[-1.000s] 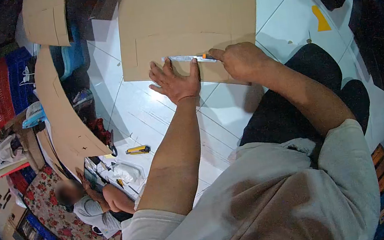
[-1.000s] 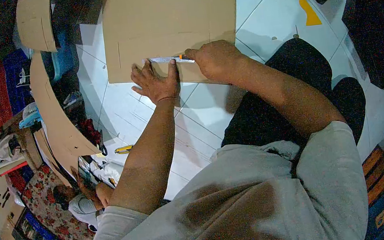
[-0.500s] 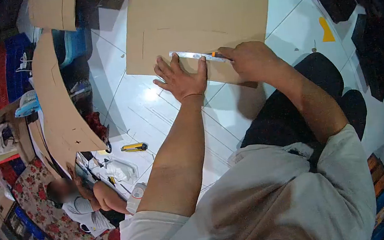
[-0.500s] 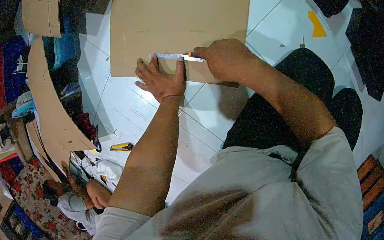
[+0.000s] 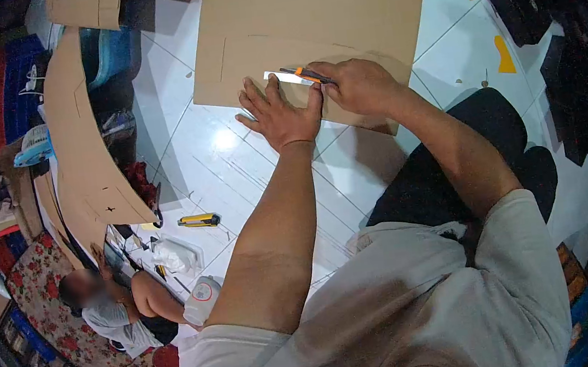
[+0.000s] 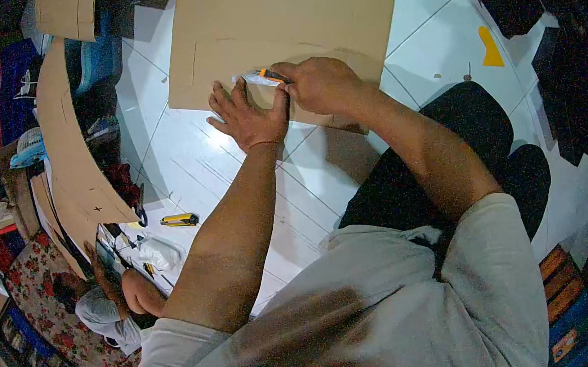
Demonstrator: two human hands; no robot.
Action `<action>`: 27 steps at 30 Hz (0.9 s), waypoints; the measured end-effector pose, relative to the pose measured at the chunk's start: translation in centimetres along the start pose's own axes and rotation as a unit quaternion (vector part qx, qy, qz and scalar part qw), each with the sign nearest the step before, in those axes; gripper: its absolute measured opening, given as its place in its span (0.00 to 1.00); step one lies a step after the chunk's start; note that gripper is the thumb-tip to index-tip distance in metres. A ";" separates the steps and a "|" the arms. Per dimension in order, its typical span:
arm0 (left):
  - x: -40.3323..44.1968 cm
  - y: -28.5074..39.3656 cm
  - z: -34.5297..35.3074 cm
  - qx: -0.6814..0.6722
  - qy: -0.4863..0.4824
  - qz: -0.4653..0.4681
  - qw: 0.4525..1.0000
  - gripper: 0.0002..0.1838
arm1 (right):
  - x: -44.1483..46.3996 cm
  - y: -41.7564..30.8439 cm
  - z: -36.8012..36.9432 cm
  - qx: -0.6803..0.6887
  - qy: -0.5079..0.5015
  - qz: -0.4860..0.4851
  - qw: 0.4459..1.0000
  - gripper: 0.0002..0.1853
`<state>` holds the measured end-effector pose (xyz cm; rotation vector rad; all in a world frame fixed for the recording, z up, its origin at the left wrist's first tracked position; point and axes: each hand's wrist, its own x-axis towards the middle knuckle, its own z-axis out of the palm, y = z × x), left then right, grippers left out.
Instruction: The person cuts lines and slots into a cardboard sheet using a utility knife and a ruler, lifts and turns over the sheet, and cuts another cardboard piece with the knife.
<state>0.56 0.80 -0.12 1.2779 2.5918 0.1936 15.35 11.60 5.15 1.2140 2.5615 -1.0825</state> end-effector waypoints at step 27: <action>0.0 -0.4 0.6 0.012 0.008 0.010 1.000 0.56 | 0.4 -0.5 0.9 -0.012 0.036 -0.050 0.998 0.26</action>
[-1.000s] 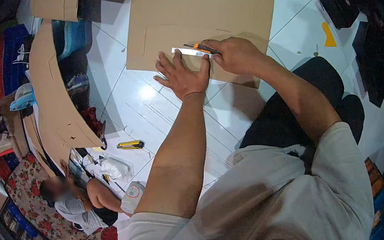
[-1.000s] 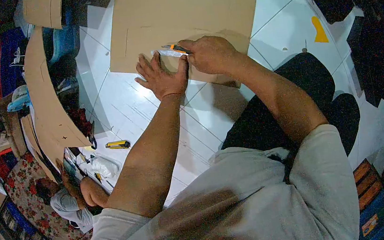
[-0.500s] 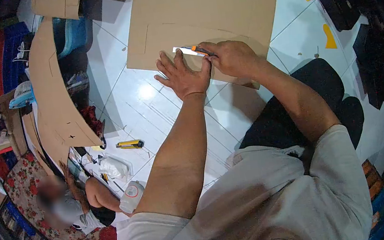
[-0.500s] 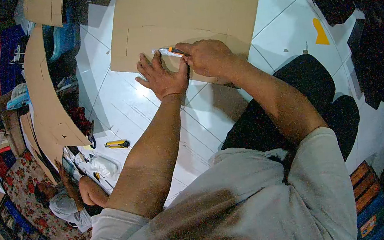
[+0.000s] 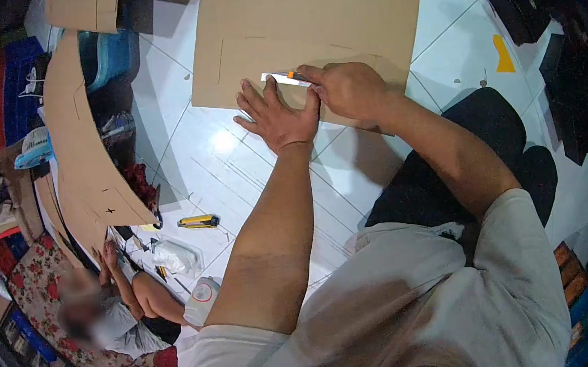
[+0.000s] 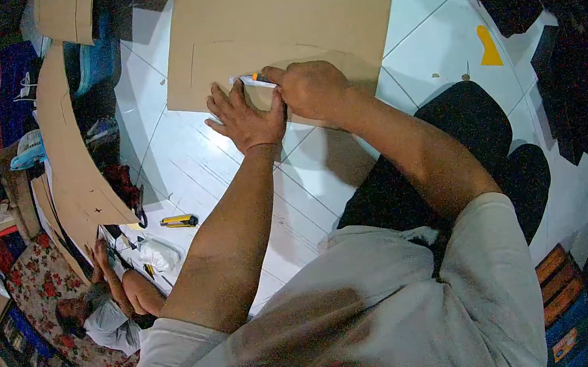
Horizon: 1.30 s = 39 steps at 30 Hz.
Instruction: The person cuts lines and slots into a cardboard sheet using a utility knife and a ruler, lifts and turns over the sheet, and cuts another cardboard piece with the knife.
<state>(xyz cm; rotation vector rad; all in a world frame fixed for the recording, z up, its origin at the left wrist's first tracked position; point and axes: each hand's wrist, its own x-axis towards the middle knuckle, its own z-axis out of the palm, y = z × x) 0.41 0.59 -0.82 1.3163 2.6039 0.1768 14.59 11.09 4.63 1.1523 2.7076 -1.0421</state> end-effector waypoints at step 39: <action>-0.2 0.8 -0.8 -0.062 0.011 -0.024 0.998 0.55 | -5.6 3.9 -3.8 0.011 -0.083 0.080 0.993 0.28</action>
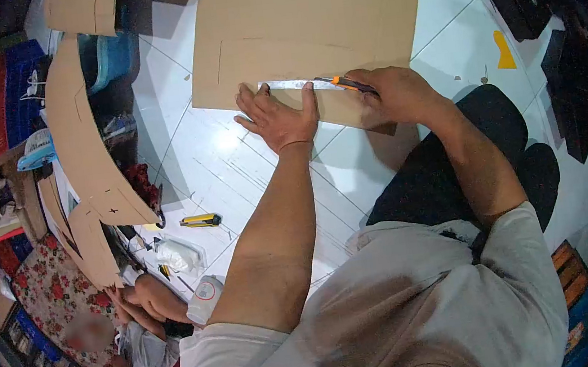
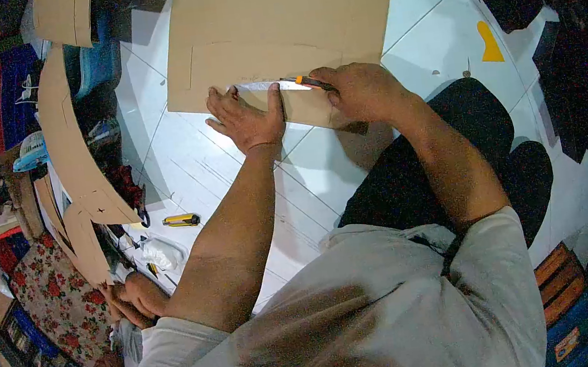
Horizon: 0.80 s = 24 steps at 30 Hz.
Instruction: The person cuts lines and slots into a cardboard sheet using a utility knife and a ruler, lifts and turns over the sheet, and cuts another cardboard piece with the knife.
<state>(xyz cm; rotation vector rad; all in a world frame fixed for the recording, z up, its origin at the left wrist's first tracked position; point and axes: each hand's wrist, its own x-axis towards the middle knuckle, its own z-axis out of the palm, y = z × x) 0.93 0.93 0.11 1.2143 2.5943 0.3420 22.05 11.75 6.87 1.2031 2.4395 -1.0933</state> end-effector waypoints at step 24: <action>0.0 -0.9 0.9 0.034 0.027 0.018 0.999 0.53 | 3.4 2.9 1.0 0.046 0.115 0.037 0.992 0.21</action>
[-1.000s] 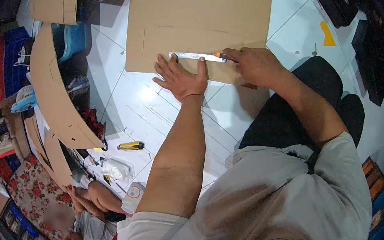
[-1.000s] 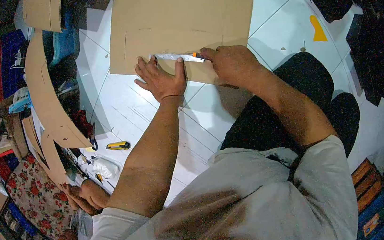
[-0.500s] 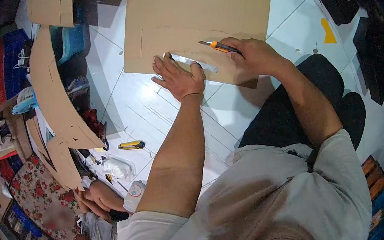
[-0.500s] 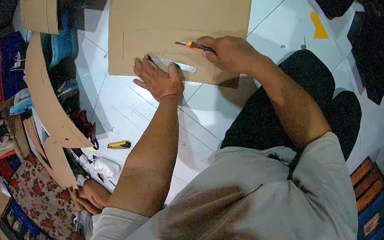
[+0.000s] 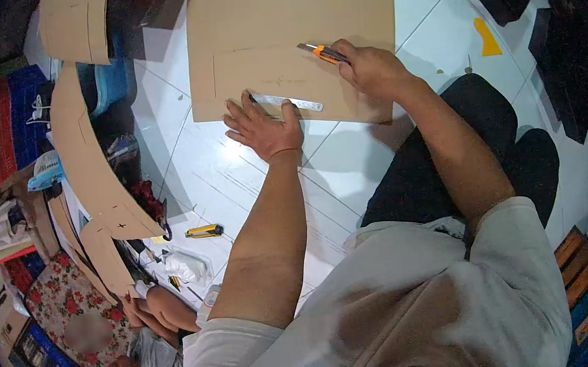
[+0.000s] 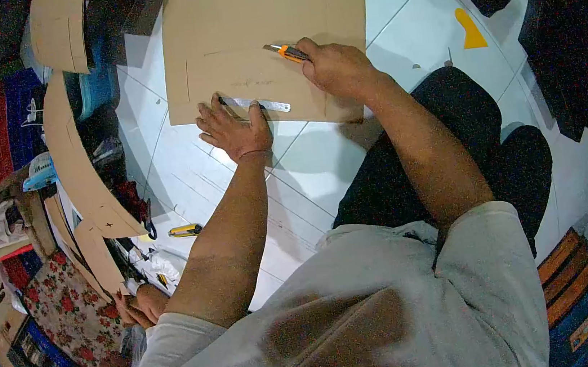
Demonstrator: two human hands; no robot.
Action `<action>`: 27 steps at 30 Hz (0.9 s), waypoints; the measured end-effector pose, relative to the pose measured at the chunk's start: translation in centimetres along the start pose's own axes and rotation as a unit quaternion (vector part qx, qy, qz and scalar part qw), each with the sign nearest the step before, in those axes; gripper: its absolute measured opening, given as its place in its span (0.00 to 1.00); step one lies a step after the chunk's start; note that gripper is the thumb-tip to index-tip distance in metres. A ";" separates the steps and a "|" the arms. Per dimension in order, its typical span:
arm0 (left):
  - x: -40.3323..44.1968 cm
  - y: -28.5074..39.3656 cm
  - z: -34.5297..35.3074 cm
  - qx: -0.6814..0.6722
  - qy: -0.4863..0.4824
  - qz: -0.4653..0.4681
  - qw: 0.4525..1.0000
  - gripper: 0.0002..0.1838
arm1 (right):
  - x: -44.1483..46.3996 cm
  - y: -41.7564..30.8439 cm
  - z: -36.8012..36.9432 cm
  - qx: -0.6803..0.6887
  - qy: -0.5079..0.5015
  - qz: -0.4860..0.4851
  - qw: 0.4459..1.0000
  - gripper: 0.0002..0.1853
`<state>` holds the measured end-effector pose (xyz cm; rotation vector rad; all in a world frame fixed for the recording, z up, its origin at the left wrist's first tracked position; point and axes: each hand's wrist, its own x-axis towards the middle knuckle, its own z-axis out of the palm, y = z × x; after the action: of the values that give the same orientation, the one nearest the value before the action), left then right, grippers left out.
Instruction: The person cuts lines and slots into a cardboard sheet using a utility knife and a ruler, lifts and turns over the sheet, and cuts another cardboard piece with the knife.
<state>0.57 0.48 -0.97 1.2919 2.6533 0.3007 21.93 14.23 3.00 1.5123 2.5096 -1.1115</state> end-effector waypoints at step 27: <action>-0.4 0.3 0.2 0.037 0.026 0.029 0.999 0.50 | -9.6 -2.2 2.9 0.252 0.093 0.131 0.954 0.24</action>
<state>1.08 0.37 -1.01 1.4040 2.6973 0.2498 24.38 4.55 5.41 2.0811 2.1230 -1.7194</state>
